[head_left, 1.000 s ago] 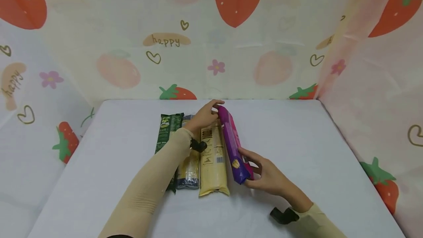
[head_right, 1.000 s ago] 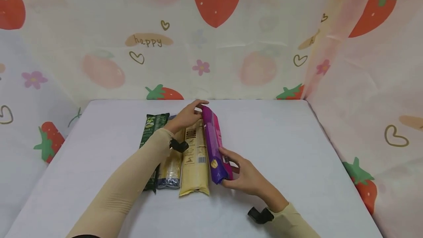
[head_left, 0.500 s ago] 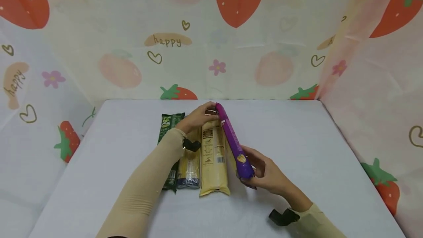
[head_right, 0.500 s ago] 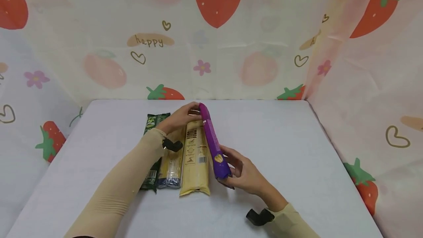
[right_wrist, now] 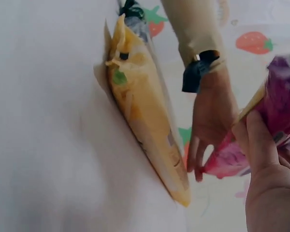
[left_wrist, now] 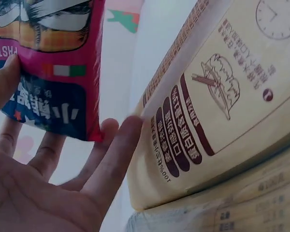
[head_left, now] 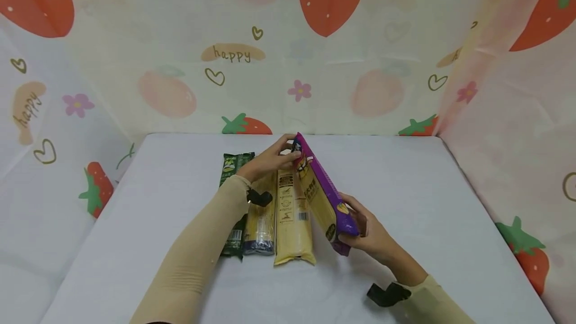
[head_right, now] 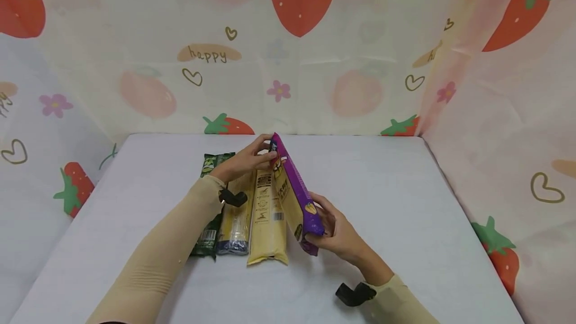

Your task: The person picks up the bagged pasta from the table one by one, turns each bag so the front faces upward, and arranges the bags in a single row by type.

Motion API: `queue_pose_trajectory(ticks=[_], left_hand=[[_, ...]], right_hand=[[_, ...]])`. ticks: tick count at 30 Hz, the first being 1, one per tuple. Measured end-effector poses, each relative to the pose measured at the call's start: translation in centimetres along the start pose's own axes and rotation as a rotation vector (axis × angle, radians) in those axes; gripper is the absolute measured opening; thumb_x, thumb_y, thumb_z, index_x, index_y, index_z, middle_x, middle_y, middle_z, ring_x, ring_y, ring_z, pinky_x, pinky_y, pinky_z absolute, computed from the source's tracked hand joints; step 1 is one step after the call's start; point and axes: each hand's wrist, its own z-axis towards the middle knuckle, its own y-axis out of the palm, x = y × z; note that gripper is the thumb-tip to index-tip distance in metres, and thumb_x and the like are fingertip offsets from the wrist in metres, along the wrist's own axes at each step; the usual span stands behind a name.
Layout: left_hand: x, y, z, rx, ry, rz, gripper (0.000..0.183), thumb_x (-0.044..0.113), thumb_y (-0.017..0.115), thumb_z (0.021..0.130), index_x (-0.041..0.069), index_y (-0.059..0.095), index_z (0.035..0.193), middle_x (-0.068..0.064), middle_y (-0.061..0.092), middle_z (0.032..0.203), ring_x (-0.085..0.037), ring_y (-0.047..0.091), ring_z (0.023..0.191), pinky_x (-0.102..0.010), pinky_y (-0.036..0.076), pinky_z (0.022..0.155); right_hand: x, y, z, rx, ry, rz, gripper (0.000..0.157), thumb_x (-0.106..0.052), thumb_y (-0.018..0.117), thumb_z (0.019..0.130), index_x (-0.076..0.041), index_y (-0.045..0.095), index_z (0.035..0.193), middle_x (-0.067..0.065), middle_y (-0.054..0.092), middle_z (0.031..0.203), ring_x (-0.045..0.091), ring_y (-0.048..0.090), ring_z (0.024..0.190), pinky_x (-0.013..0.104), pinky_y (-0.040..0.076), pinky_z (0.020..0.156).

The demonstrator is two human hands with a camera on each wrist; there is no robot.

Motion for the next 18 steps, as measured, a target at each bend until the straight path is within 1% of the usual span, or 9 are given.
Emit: queue_pose_trajectory(ticks=[3, 5, 7, 9, 12, 15, 17, 18], left_hand=[[-0.2, 0.1, -0.2, 0.025, -0.002, -0.024, 0.064, 0.031, 0.06, 0.113, 0.031, 0.028, 0.168, -0.018, 0.042, 0.156, -0.038, 0.062, 0.131, -0.053, 0.057, 0.107], [-0.4, 0.1, -0.3, 0.052, -0.003, -0.023, 0.065, 0.033, 0.061, 0.112, 0.03, 0.03, 0.169, -0.019, 0.041, 0.159, -0.039, 0.058, 0.137, -0.053, 0.054, 0.109], [-0.5, 0.1, -0.5, 0.098, -0.021, -0.018, 0.066, 0.035, 0.064, 0.11, 0.028, 0.032, 0.168, -0.019, 0.039, 0.164, -0.037, 0.052, 0.143, -0.055, 0.051, 0.113], [-0.4, 0.2, -0.6, 0.144, -0.045, -0.013, 0.067, 0.039, 0.068, 0.108, 0.024, 0.036, 0.165, -0.02, 0.039, 0.165, -0.037, 0.047, 0.148, -0.057, 0.045, 0.118], [-0.2, 0.3, -0.7, 0.206, -0.093, 0.009, 0.07, 0.045, 0.072, 0.104, 0.018, 0.041, 0.16, -0.02, 0.039, 0.165, -0.038, 0.042, 0.151, -0.059, 0.04, 0.121], [-0.1, 0.3, -0.8, 0.229, -0.13, 0.053, 0.073, 0.048, 0.073, 0.102, 0.013, 0.045, 0.16, -0.019, 0.042, 0.164, -0.038, 0.042, 0.151, -0.058, 0.038, 0.123], [-0.1, 0.2, -0.9, 0.226, -0.139, 0.07, 0.073, 0.048, 0.072, 0.103, 0.012, 0.046, 0.161, -0.018, 0.045, 0.162, -0.037, 0.044, 0.15, -0.057, 0.038, 0.123], [-0.1, 0.1, -1.0, 0.211, -0.14, 0.052, 0.071, 0.047, 0.07, 0.105, 0.012, 0.045, 0.162, -0.017, 0.046, 0.161, -0.037, 0.046, 0.149, -0.056, 0.038, 0.124]], right_hand=[[-0.5, -0.1, 0.0, 0.008, -0.007, -0.023, 0.08, -0.001, 0.073, 0.097, -0.016, 0.037, 0.167, 0.001, 0.062, 0.143, 0.015, 0.063, 0.123, 0.031, 0.059, 0.097], [-0.8, -0.2, 0.0, 0.017, -0.002, -0.045, 0.08, 0.001, 0.073, 0.098, -0.013, 0.036, 0.167, 0.001, 0.064, 0.141, 0.015, 0.066, 0.123, 0.032, 0.06, 0.095], [-1.1, -0.4, 0.0, 0.02, -0.001, -0.063, 0.083, 0.003, 0.073, 0.098, -0.01, 0.033, 0.169, 0.004, 0.066, 0.142, 0.017, 0.068, 0.123, 0.032, 0.061, 0.094], [-1.4, -0.5, 0.1, 0.018, -0.004, -0.088, 0.088, 0.005, 0.074, 0.097, -0.009, 0.028, 0.171, 0.01, 0.066, 0.144, 0.02, 0.069, 0.124, 0.033, 0.062, 0.094], [-1.7, -0.5, 0.2, 0.006, -0.015, -0.125, 0.093, 0.006, 0.076, 0.096, -0.008, 0.022, 0.172, 0.023, 0.064, 0.145, 0.023, 0.07, 0.125, 0.034, 0.062, 0.095], [-1.8, -0.3, 0.2, -0.003, -0.008, -0.144, 0.094, 0.007, 0.076, 0.096, -0.006, 0.022, 0.172, 0.035, 0.059, 0.144, 0.024, 0.071, 0.124, 0.034, 0.062, 0.096], [-1.8, -0.2, 0.1, -0.001, 0.009, -0.147, 0.093, 0.007, 0.075, 0.097, -0.007, 0.022, 0.172, 0.037, 0.055, 0.148, 0.021, 0.069, 0.127, 0.034, 0.061, 0.099], [-1.8, -0.1, 0.0, 0.0, 0.018, -0.145, 0.093, 0.007, 0.074, 0.097, -0.008, 0.021, 0.172, 0.037, 0.052, 0.15, 0.02, 0.068, 0.129, 0.034, 0.061, 0.1]])
